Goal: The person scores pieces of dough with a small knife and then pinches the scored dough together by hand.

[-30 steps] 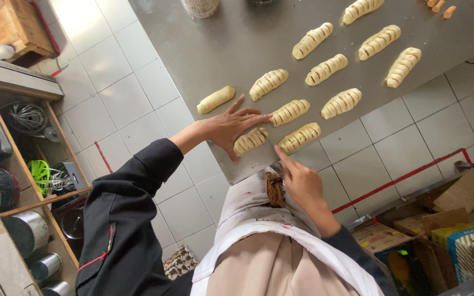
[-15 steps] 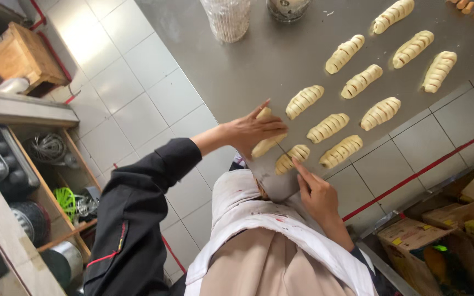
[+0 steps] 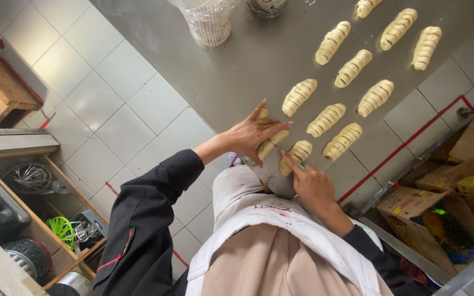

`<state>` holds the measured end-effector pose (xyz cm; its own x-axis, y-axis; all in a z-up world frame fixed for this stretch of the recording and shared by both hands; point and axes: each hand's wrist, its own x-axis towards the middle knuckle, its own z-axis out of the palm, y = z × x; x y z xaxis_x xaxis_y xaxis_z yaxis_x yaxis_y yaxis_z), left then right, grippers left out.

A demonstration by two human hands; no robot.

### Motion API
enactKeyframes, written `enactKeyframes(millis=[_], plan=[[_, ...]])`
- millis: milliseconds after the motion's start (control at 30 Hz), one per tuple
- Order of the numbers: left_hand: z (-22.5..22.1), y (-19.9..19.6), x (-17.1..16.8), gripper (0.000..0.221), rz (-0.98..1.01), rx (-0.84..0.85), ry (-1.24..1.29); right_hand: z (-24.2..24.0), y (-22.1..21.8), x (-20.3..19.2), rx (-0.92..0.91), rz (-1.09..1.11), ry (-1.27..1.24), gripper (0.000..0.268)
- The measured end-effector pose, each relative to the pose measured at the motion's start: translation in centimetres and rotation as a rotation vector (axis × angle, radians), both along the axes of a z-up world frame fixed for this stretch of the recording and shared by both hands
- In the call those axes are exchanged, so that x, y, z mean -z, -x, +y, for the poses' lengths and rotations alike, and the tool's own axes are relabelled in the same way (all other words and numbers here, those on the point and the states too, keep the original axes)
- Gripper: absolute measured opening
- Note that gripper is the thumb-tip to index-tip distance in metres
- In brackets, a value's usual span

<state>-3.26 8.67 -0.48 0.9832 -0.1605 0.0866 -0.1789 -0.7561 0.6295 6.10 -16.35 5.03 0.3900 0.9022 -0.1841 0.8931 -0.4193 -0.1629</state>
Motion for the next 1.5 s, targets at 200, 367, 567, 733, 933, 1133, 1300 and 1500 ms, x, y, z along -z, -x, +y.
enactKeyframes(millis=[200,367,567,733,933,1133,1300,1500], plan=[[-0.1,0.2,0.1,0.149,-0.024,-0.033,-0.009,-1.5,-0.1,-2.1,0.032,0.06,-0.009,0.063],[-0.3,0.1,0.5,0.151,-0.026,-0.032,-0.014,-1.8,1.7,-1.2,-0.009,0.066,-0.053,0.063],[-0.2,0.3,0.1,0.153,-0.024,-0.027,0.012,-0.7,1.7,-0.3,-0.023,0.032,0.037,0.061],[-0.2,0.4,-0.7,0.153,-0.005,-0.042,0.006,-1.2,-0.8,-3.0,-0.025,0.106,-0.139,0.057],[-0.4,0.2,-0.4,0.155,0.003,-0.059,-0.015,0.2,-2.7,-1.8,0.012,0.072,-0.149,0.057],[-0.3,0.3,-0.9,0.158,0.017,-0.051,-0.032,0.6,-2.8,-1.5,-0.033,-0.031,-0.125,0.063],[0.0,0.6,-1.6,0.172,-0.064,0.003,0.025,-1.2,-0.8,-3.3,0.007,-0.021,-0.162,0.062],[-0.5,0.1,-0.2,0.158,-0.003,-0.048,0.017,-2.2,3.0,-2.0,-0.021,0.053,-0.115,0.058]])
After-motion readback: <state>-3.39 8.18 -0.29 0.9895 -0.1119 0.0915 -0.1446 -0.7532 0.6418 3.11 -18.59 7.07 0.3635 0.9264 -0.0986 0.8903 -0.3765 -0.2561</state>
